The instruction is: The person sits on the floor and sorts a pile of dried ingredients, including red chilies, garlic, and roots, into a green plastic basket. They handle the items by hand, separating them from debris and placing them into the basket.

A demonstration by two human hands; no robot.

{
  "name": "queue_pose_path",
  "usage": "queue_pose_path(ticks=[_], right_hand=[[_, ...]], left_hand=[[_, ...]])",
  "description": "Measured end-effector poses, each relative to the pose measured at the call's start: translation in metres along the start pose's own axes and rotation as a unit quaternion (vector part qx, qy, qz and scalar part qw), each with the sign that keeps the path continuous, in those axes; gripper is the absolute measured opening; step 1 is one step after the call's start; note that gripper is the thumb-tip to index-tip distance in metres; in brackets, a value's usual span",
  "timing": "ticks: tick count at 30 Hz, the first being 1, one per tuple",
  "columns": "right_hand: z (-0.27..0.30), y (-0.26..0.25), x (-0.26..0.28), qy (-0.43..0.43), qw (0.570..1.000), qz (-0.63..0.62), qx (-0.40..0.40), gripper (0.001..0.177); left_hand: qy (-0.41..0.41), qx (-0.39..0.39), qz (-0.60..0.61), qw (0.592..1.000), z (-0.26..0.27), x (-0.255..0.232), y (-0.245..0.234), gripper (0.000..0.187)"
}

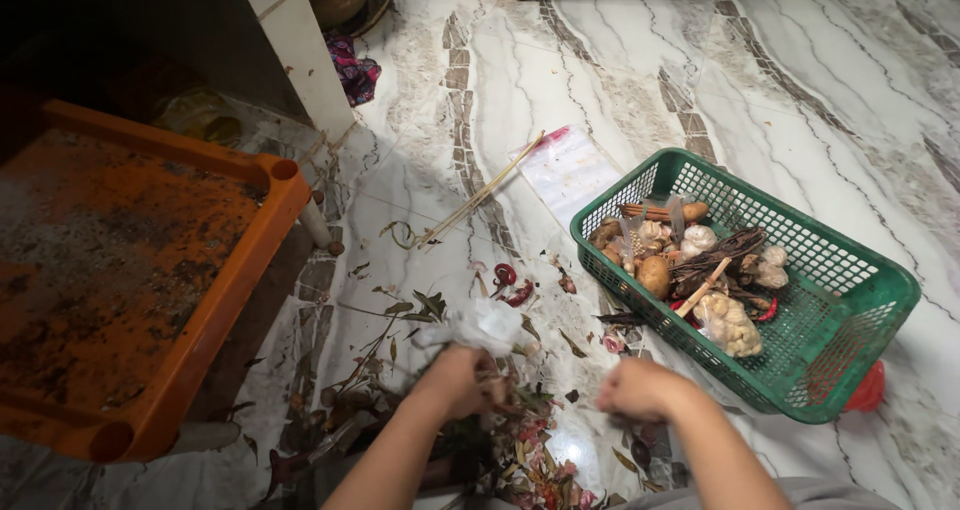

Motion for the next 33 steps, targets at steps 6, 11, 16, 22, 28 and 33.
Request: queue_pose_path(ticks=[6, 11, 16, 22, 28, 33], right_hand=[[0.000, 0.009, -0.018, 0.148, 0.981, 0.110, 0.061, 0.025], [-0.010, 0.026, -0.012, 0.148, 0.973, 0.172, 0.051, 0.022], [-0.012, 0.023, -0.020, 0.160, 0.967, 0.179, 0.088, 0.023], [-0.008, 0.027, -0.016, 0.111, 0.975, 0.192, 0.025, 0.025], [0.014, -0.003, -0.005, 0.097, 0.970, 0.210, -0.072, 0.032], [0.019, -0.014, -0.024, 0.110, 0.982, 0.143, -0.064, 0.038]], left_hand=[[0.053, -0.054, 0.077, 0.994, -0.004, 0.002, 0.003, 0.063], [0.054, -0.064, 0.037, 0.996, -0.003, -0.001, 0.000, 0.063], [0.033, -0.086, 0.048, 0.995, 0.000, -0.002, 0.000, 0.062], [0.035, -0.101, 0.028, 0.994, -0.003, 0.005, -0.001, 0.057], [0.015, -0.107, 0.036, 0.993, -0.001, -0.001, -0.007, 0.056], [0.014, -0.135, 0.011, 0.991, 0.013, -0.023, -0.018, 0.051]])
Point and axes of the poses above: each hand's wrist, its own z-axis away from the middle knuckle, its own y-axis out of the palm, x = y × z, the point moved 2 cm from there along -z, towards the middle knuckle, and after that the axes turned 6 degrees about -z, right-handed, at the moved point
